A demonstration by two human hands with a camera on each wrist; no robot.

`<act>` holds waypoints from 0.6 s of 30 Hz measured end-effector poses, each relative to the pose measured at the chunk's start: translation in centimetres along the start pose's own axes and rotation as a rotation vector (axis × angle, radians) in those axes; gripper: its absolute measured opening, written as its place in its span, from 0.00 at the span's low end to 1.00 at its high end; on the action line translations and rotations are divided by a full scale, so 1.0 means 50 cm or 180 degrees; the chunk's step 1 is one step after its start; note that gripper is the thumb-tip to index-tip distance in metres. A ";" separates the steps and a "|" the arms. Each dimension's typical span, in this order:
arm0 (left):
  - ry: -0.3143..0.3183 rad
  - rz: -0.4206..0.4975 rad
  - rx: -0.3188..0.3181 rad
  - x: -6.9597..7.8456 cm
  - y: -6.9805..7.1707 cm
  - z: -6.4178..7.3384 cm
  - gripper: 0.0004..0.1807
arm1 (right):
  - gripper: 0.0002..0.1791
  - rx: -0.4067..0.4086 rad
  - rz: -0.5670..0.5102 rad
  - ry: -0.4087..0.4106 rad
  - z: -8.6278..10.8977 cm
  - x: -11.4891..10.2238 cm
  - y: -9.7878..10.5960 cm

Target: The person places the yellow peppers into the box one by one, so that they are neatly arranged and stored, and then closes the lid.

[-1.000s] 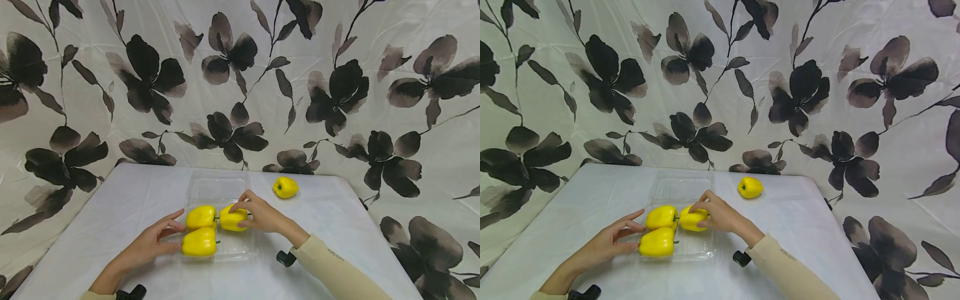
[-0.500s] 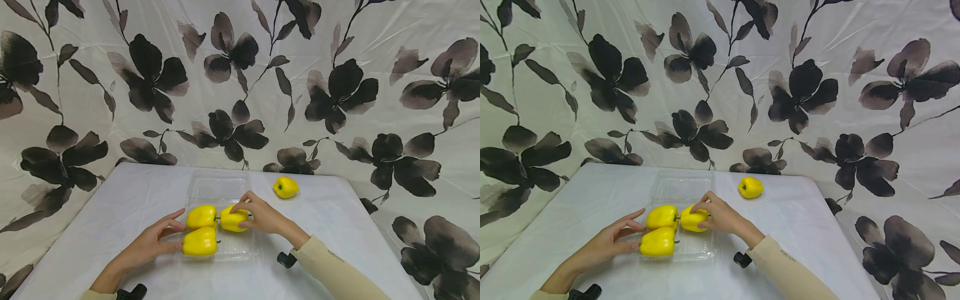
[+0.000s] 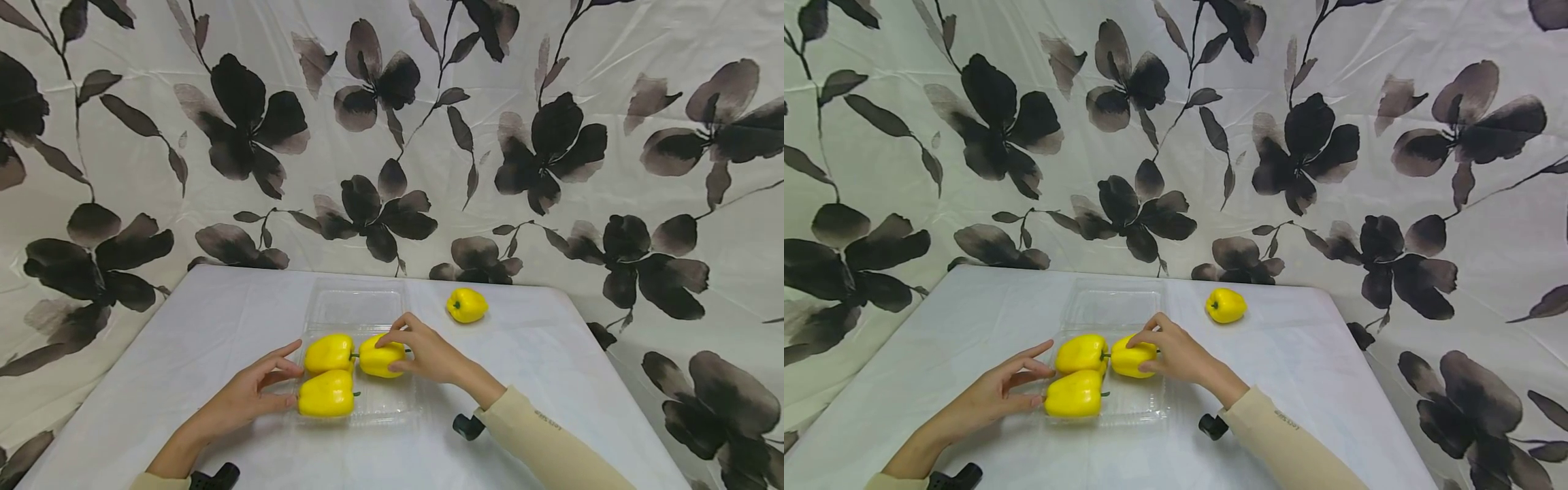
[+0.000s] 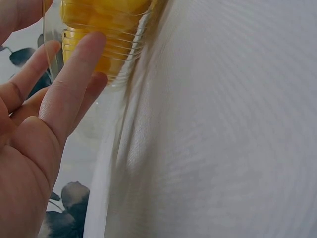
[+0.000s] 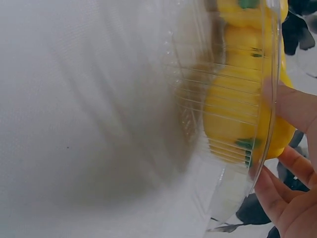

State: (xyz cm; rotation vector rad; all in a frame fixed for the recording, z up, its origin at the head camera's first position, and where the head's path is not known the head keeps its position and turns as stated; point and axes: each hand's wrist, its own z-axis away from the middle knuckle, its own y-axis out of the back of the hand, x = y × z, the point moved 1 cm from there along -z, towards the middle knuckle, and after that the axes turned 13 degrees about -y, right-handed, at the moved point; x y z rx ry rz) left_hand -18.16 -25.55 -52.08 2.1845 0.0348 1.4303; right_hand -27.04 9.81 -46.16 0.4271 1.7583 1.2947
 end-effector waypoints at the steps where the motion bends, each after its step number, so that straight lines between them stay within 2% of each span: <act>1: 0.0000 -0.0009 -0.0001 0.000 0.000 -0.001 0.24 | 0.22 0.0019 0.0006 0.0010 -0.001 0.002 -0.002; 11: 0.0013 -0.0047 0.0020 -0.002 -0.004 -0.004 0.23 | 0.22 0.0194 0.0010 0.0145 0.000 0.024 -0.013; 18: 0.0003 -0.0049 0.0032 -0.005 -0.008 -0.008 0.23 | 0.22 0.0218 -0.0028 0.0211 -0.002 0.033 -0.012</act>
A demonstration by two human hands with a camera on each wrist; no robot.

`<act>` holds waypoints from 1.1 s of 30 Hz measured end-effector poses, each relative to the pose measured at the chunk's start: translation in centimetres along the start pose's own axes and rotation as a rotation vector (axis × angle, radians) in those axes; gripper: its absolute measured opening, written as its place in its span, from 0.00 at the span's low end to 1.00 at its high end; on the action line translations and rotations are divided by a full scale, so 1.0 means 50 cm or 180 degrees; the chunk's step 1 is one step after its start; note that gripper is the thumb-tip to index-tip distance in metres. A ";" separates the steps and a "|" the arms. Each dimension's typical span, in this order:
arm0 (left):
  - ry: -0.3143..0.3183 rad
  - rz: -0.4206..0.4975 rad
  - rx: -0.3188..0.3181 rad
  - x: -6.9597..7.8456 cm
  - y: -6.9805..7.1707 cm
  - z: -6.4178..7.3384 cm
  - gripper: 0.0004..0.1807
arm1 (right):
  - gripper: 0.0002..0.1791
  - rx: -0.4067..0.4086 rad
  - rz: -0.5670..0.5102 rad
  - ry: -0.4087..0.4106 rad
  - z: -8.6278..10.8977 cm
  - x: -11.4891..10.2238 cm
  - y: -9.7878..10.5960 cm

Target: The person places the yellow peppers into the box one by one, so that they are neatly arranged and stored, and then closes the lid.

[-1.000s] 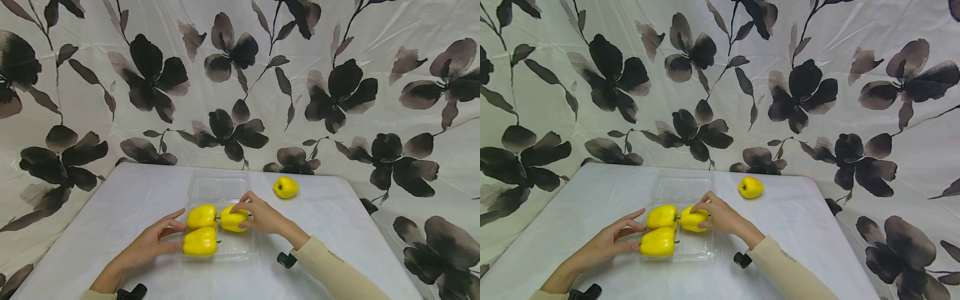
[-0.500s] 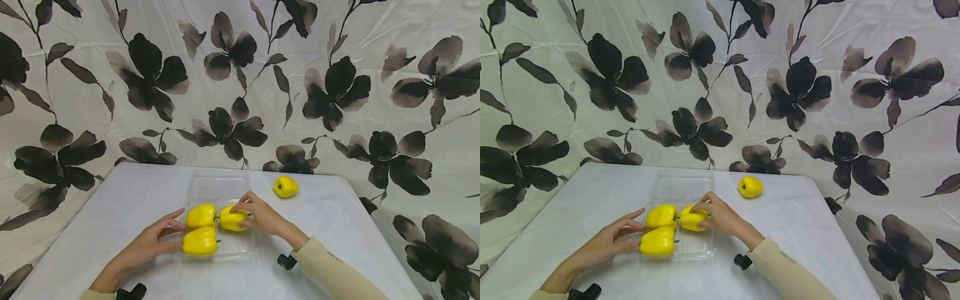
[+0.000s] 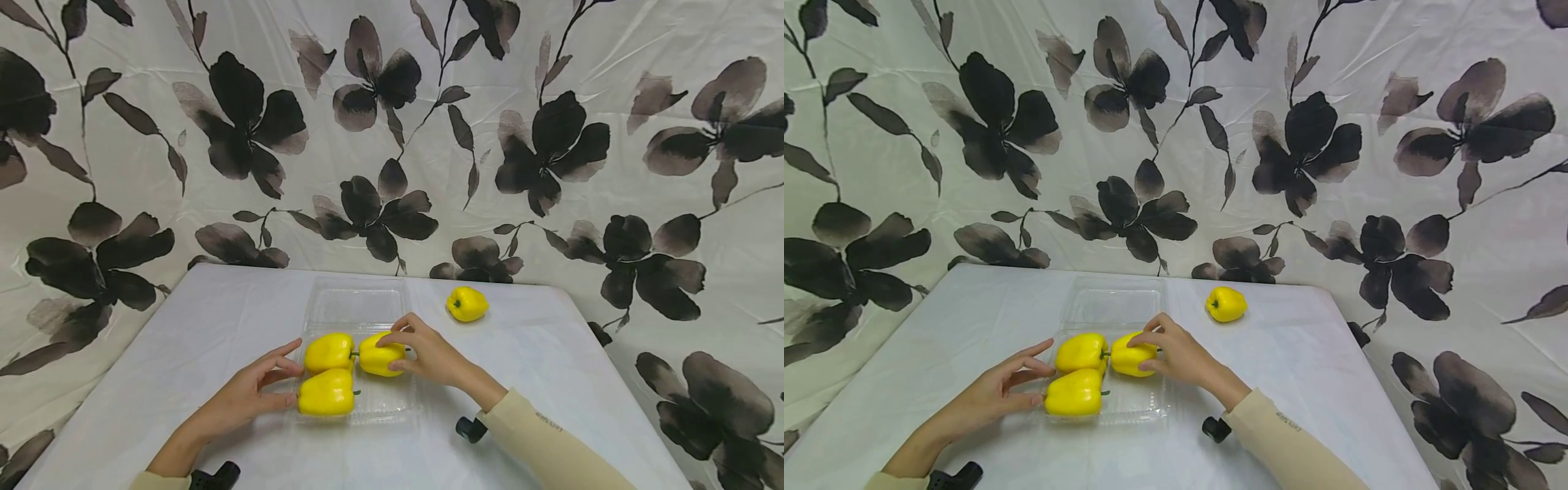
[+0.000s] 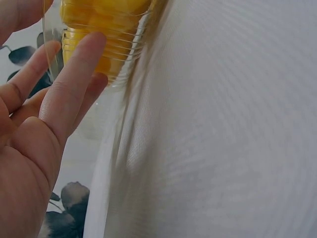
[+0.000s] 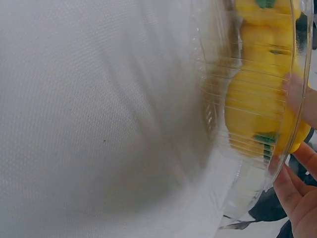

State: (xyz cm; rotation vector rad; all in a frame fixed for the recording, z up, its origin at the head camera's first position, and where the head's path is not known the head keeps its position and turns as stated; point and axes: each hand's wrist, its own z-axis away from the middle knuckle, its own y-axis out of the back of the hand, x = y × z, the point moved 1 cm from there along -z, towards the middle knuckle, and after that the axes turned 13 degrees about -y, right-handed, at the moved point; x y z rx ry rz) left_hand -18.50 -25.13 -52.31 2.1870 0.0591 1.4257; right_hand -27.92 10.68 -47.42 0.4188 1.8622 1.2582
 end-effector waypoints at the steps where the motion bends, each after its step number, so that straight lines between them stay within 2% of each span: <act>1: 0.0006 0.0006 0.0000 0.001 0.000 0.000 0.23 | 0.22 -0.0002 -0.0007 0.0006 0.000 0.000 0.000; 33: 0.0080 -0.0015 0.0022 0.010 -0.002 0.000 0.24 | 0.22 -0.0013 0.0006 -0.0097 0.001 -0.008 -0.009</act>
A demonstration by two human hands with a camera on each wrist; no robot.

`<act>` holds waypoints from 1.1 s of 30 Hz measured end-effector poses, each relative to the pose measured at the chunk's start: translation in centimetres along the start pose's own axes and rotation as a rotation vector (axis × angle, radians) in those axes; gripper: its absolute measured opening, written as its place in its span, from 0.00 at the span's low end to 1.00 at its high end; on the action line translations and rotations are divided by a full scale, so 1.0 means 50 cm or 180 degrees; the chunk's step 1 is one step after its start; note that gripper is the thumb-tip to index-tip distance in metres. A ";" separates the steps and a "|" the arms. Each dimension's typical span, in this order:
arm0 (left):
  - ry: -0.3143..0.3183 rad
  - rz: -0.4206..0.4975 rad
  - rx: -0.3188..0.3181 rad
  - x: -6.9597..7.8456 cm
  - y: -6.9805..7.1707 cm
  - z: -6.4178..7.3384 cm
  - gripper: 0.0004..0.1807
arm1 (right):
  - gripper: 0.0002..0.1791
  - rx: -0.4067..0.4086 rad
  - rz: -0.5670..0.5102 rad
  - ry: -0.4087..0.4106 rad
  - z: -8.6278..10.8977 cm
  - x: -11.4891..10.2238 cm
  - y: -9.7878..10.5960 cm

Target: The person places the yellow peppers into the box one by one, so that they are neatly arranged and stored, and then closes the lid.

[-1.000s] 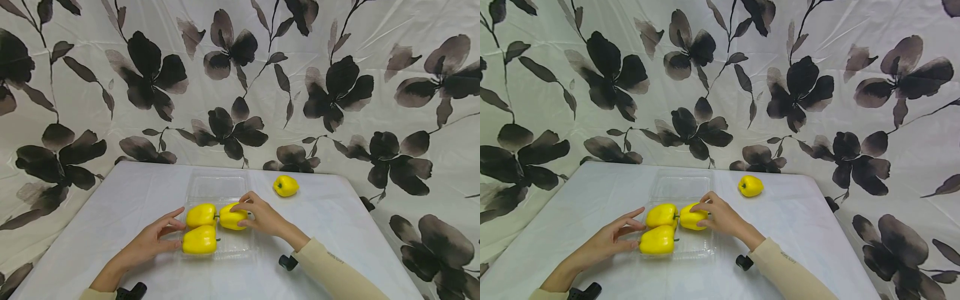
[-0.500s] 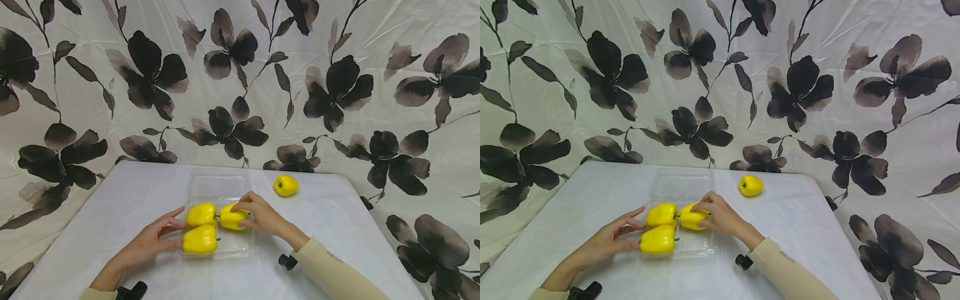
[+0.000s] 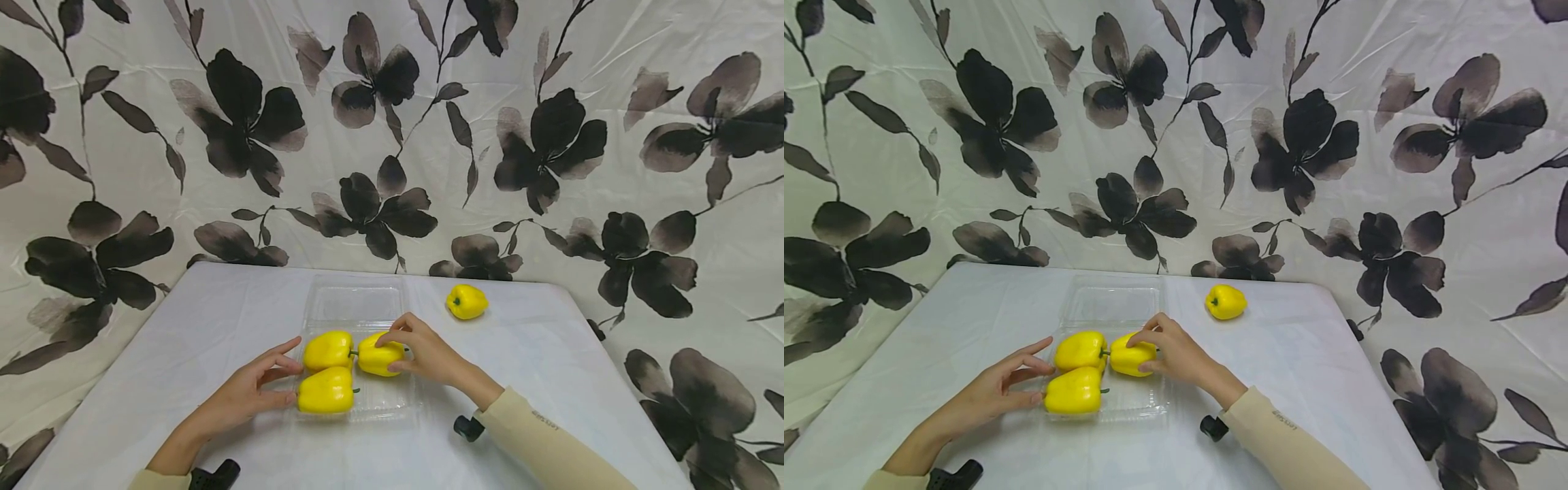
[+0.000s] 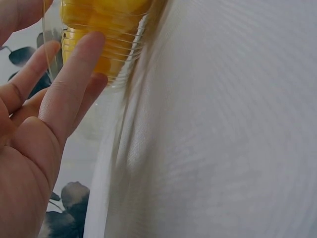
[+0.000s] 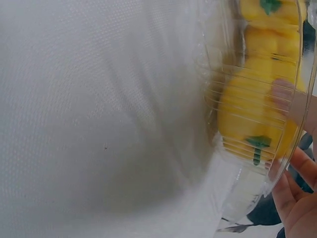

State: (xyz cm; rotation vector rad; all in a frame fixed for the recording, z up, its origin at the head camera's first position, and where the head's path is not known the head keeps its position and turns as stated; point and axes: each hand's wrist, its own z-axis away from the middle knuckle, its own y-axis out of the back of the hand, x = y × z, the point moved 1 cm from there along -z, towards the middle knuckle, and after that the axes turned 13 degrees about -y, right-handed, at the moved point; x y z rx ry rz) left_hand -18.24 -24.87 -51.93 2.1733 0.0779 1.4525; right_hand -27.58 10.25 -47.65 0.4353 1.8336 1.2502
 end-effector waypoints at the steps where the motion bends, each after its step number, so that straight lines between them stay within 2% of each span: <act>1: 0.0008 0.0007 0.0008 0.001 0.001 0.000 0.24 | 0.22 -0.0006 0.0000 -0.0002 0.000 -0.001 0.001; 8: -0.0096 0.0038 -0.0015 0.006 0.003 0.003 0.23 | 0.22 -0.0067 -0.0007 -0.0033 -0.002 0.000 0.004; 16: -0.0106 0.0021 -0.0014 0.008 0.004 0.003 0.23 | 0.22 -0.0123 -0.0031 0.0010 -0.005 0.005 0.010; 20: -0.0048 0.0022 0.0004 0.004 0.003 0.002 0.24 | 0.22 -0.0177 0.0001 0.0018 -0.006 0.005 0.014; 33: -0.0129 0.0055 -0.0021 0.007 0.004 0.005 0.23 | 0.25 -0.0254 -0.0016 0.0011 -0.002 0.000 0.022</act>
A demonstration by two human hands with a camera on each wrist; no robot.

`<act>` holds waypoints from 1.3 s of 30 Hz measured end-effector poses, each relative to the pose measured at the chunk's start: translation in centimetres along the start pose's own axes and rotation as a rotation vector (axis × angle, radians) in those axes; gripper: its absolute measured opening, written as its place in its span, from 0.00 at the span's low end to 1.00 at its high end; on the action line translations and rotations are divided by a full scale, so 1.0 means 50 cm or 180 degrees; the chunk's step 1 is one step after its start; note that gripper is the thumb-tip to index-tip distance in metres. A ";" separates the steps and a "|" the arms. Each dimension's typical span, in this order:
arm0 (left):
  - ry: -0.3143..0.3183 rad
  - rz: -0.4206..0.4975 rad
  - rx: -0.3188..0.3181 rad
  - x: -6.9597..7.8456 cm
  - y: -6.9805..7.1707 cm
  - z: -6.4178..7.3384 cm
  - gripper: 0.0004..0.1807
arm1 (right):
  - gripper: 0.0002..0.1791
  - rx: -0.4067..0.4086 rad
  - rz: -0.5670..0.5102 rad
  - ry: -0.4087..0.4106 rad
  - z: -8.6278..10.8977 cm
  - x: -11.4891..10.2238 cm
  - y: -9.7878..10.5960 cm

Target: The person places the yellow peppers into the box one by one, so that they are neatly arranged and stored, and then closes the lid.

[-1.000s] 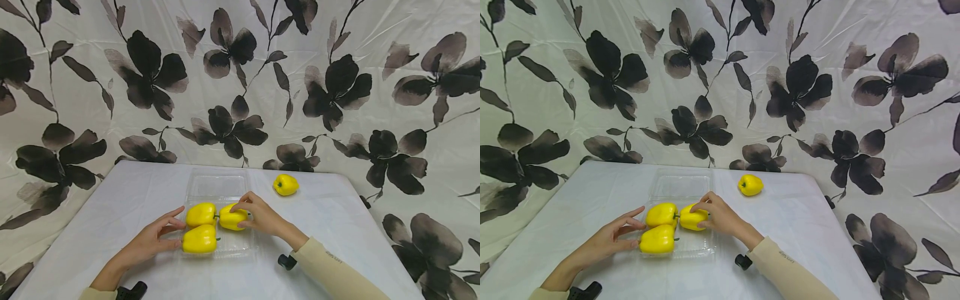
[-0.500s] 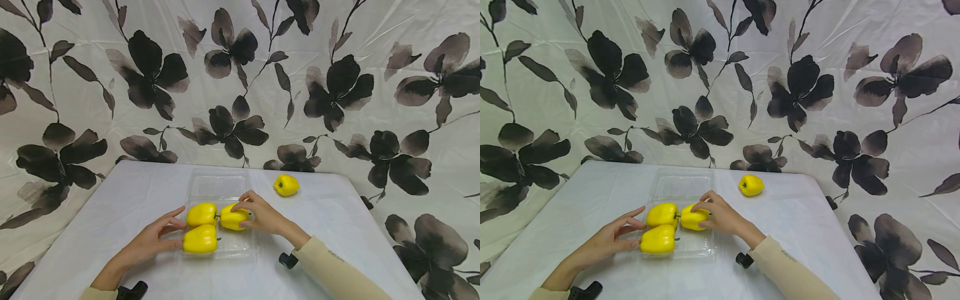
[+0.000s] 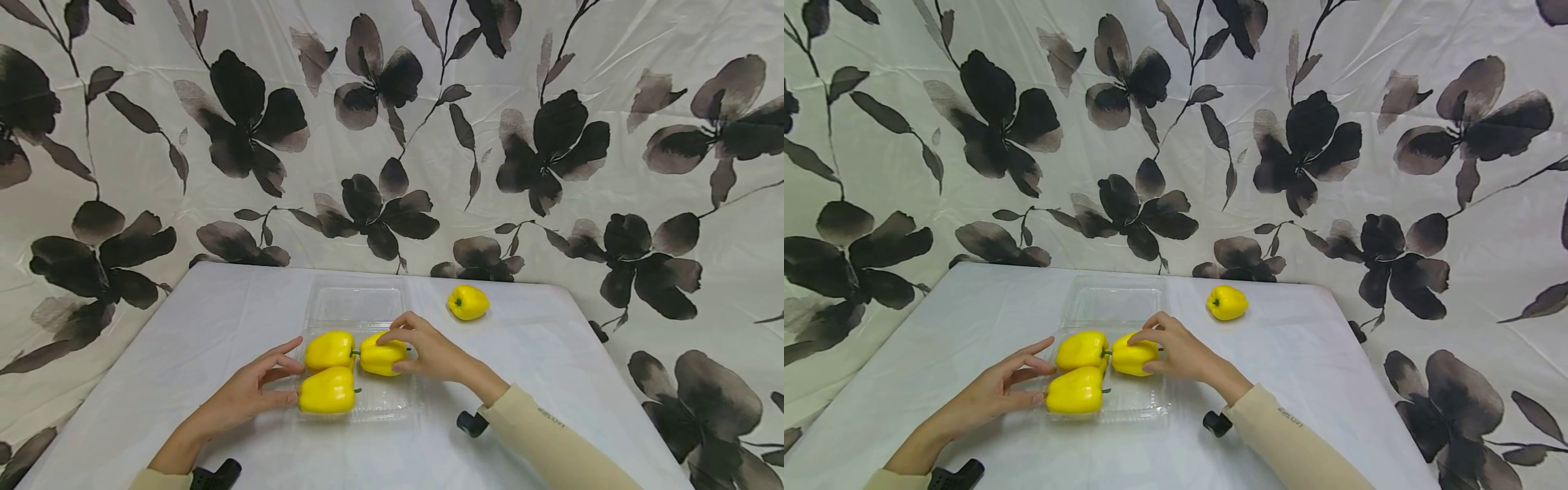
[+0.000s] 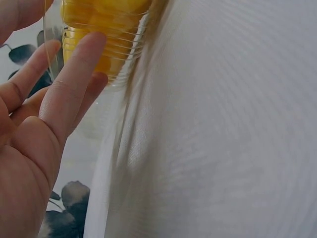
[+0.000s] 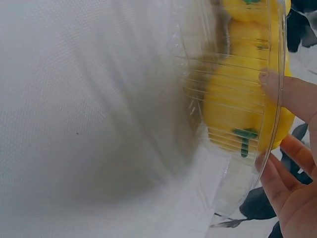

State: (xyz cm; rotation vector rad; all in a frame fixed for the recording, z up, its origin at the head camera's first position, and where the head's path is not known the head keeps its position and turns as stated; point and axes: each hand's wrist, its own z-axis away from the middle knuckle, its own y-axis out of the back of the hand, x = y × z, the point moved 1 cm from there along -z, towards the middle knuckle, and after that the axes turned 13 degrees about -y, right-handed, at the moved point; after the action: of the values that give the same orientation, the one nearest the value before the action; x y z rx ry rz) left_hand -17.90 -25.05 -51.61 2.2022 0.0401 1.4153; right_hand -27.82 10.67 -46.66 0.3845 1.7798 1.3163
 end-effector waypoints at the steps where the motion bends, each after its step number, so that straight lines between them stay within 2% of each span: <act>1: 0.0001 -0.0001 -0.0003 0.000 0.000 0.000 0.24 | 0.25 0.0000 0.0000 -0.0001 0.000 0.000 0.001; 9: 0.0123 0.0010 0.0010 -0.004 -0.001 -0.001 0.25 | 0.25 0.0054 0.0023 0.0057 0.004 -0.003 0.016; 14: 0.0019 -0.0039 -0.0023 -0.003 0.001 0.001 0.24 | 0.26 0.0113 0.0005 0.0053 0.010 0.000 0.033; 21: 0.0136 -0.0026 0.0010 -0.010 0.000 -0.002 0.25 | 0.28 0.0194 -0.0003 -0.0008 0.013 0.018 0.056; 29: -0.0007 -0.0046 -0.0015 -0.008 0.001 -0.001 0.23 | 0.28 0.0352 -0.0008 -0.0112 0.012 0.042 0.098; 39: -0.0048 -0.0060 -0.0020 -0.006 0.001 0.000 0.22 | 0.32 0.0445 0.0062 -0.0330 0.001 0.091 0.149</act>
State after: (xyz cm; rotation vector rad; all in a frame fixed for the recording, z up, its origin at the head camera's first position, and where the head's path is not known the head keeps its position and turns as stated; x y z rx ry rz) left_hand -18.08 -25.20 -51.84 2.2015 0.0509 1.3865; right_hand -32.18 16.70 -42.11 0.5388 1.7896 1.1673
